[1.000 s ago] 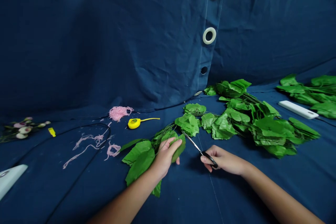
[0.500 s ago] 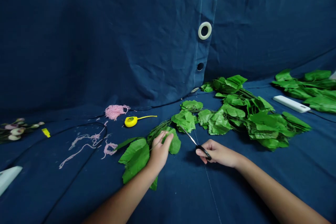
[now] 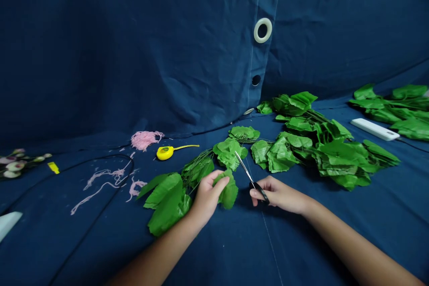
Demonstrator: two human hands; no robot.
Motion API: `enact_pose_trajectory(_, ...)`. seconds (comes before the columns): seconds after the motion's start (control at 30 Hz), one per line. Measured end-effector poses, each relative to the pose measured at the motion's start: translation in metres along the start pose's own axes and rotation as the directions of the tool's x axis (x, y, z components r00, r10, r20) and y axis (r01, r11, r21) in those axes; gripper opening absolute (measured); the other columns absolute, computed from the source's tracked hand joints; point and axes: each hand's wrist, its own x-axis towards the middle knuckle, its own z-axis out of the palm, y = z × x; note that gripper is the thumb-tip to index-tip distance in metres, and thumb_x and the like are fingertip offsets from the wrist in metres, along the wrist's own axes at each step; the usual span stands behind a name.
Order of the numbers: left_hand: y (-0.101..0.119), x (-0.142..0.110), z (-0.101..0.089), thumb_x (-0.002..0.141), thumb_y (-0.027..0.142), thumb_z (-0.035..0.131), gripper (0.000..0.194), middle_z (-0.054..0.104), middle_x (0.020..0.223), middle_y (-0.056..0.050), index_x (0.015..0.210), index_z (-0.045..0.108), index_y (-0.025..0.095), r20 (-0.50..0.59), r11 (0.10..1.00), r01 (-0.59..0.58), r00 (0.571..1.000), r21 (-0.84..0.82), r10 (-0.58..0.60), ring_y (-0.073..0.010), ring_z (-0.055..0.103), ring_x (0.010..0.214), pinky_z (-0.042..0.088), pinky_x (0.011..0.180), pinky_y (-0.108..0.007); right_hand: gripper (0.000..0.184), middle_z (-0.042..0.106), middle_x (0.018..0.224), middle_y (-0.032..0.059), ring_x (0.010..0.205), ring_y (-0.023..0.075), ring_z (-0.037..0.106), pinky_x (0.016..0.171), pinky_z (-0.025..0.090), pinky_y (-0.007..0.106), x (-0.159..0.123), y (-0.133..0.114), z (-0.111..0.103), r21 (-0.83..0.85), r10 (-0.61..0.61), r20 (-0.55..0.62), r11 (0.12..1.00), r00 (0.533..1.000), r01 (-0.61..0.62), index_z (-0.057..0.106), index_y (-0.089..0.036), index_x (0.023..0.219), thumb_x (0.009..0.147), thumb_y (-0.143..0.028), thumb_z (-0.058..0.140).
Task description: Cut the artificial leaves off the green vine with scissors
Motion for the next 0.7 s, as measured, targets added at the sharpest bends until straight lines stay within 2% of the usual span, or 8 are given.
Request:
enact_pose_trajectory(0.07, 0.0018, 0.0012, -0.0016, 0.085, 0.046, 0.073, 0.030, 0.067, 0.071, -0.001, 0.089, 0.070, 0.016, 0.005, 1.000, 0.024, 1.000, -0.020, -0.024, -0.0130, 0.057, 0.051, 0.049, 0.051, -0.024, 0.056, 0.048, 0.063, -0.0008, 0.058, 0.0044, 0.037, 0.054, 0.026, 0.016, 0.0009, -0.0018, 0.0037, 0.013, -0.004, -0.026, 1.000, 1.000, 0.005, 0.067, -0.007, 0.075, 0.086, -0.062, 0.072)
enact_pose_trajectory(0.17, 0.0053, 0.0005, -0.0024, 0.089, 0.050, 0.068, 0.035, 0.061, 0.063, 0.001, 0.086, 0.068, 0.016, 0.039, 1.000, 0.017, 0.999, 0.017, -0.017, -0.0096, 0.050, 0.040, 0.040, 0.041, -0.021, 0.059, 0.057, 0.069, 0.0029, 0.060, 0.0047, 0.040, 0.056, 0.029, 0.016, 0.0009, -0.0021, 0.0056, 0.012, -0.001, -0.025, 1.000, 1.000, 0.002, 0.059, -0.007, 0.068, 0.087, -0.062, 0.072)
enact_pose_trajectory(0.3, 0.0078, -0.0018, -0.0006, 0.090, 0.050, 0.067, 0.034, 0.059, 0.063, 0.002, 0.086, 0.066, 0.016, 0.001, 0.999, -0.007, 1.000, 0.054, 0.007, -0.0084, 0.051, 0.038, 0.034, 0.035, -0.018, 0.062, 0.050, 0.062, 0.0003, 0.051, 0.0042, 0.036, 0.049, 0.024, 0.017, -0.0032, -0.0005, 0.0007, -0.072, 0.103, 0.007, 0.992, 0.995, -0.102, 0.067, -0.008, 0.077, 0.091, -0.069, 0.061)
enact_pose_trajectory(0.43, 0.0065, -0.0015, 0.0010, 0.087, 0.047, 0.071, 0.032, 0.059, 0.066, 0.002, 0.082, 0.064, 0.016, -0.016, 1.000, 0.015, 1.000, 0.018, -0.015, -0.0098, 0.055, 0.042, 0.044, 0.037, -0.019, 0.065, 0.044, 0.055, -0.0013, 0.049, 0.0049, 0.037, 0.048, 0.025, 0.017, -0.0068, -0.0027, -0.0017, -0.112, 0.147, 0.040, 0.984, 0.988, -0.142, 0.069, -0.009, 0.078, 0.090, -0.071, 0.060)
enact_pose_trajectory(0.57, 0.0035, -0.0001, 0.0010, 0.083, 0.042, 0.074, 0.029, 0.054, 0.059, 0.004, 0.077, 0.063, 0.016, -0.029, 0.998, 0.025, 0.999, -0.064, -0.027, -0.0107, 0.053, 0.047, 0.058, 0.049, -0.027, 0.065, 0.047, 0.056, -0.0007, 0.051, 0.0053, 0.039, 0.050, 0.026, 0.017, -0.0072, -0.0059, -0.0004, -0.145, 0.136, 0.054, 0.981, 0.989, -0.127, 0.072, -0.009, 0.078, 0.090, -0.071, 0.061)
enact_pose_trajectory(0.7, 0.0025, 0.0006, 0.0003, 0.083, 0.042, 0.074, 0.030, 0.055, 0.058, 0.003, 0.077, 0.064, 0.015, -0.050, 0.997, 0.017, 0.999, -0.079, -0.021, -0.0113, 0.053, 0.047, 0.059, 0.049, -0.028, 0.063, 0.048, 0.056, -0.0008, 0.052, 0.0053, 0.038, 0.050, 0.025, 0.018, -0.0071, -0.0053, 0.0001, -0.164, 0.117, 0.071, 0.981, 0.991, -0.104, 0.072, -0.009, 0.079, 0.092, -0.070, 0.060)
